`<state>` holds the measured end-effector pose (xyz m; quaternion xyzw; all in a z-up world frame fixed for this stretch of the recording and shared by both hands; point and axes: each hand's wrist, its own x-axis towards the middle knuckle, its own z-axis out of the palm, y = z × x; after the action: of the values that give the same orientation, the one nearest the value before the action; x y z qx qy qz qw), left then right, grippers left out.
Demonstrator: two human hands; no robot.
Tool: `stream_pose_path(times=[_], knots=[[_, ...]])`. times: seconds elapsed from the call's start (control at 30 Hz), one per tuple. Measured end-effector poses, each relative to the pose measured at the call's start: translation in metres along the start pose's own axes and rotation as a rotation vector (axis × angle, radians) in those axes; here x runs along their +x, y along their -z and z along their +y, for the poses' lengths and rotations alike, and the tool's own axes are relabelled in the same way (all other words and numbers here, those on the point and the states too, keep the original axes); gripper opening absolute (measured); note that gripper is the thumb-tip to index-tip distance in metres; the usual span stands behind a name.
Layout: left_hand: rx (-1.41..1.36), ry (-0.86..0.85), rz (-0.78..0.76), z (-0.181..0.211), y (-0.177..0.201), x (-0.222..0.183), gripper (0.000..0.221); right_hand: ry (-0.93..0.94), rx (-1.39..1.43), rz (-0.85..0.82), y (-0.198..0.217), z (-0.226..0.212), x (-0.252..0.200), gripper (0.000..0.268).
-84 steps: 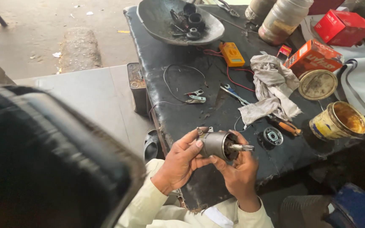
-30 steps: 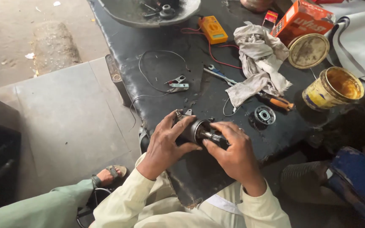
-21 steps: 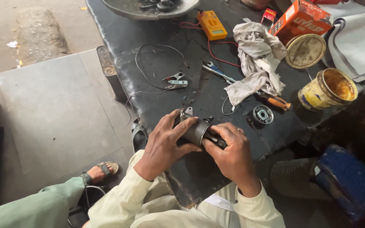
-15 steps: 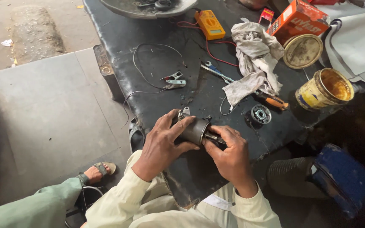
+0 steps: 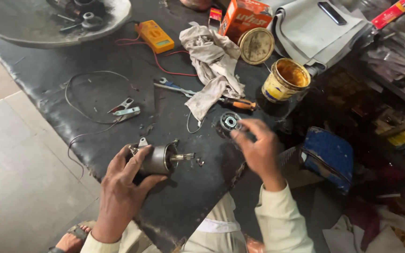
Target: The person sits at a workshop table and works on a starter motor, pulling the cylindrical motor apart by hand, separating the end cap and drive assembly, handling small bearings and screws, and using a screwdriver on the housing while another person stands nearby.
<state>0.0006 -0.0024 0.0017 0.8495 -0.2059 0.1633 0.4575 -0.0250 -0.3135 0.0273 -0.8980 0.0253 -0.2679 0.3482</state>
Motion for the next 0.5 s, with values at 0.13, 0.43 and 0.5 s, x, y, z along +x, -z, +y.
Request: stream_pose_path(times=[0.13,0.43,0.5], knots=[[0.016,0.008,0.007,-0.002,-0.002,-0.001,0.070,0.081,-0.274,-0.003,0.002,0.041,0.016,0.060],[0.052,0.021,0.004,0.000,-0.001,0.001,0.070,0.063,-0.166,0.013,-0.022,0.032,0.010,0.056],[0.053,0.041,-0.004,-0.001,-0.002,0.000,0.070,0.188,-0.201,0.053,-0.023,0.029,0.001,0.061]])
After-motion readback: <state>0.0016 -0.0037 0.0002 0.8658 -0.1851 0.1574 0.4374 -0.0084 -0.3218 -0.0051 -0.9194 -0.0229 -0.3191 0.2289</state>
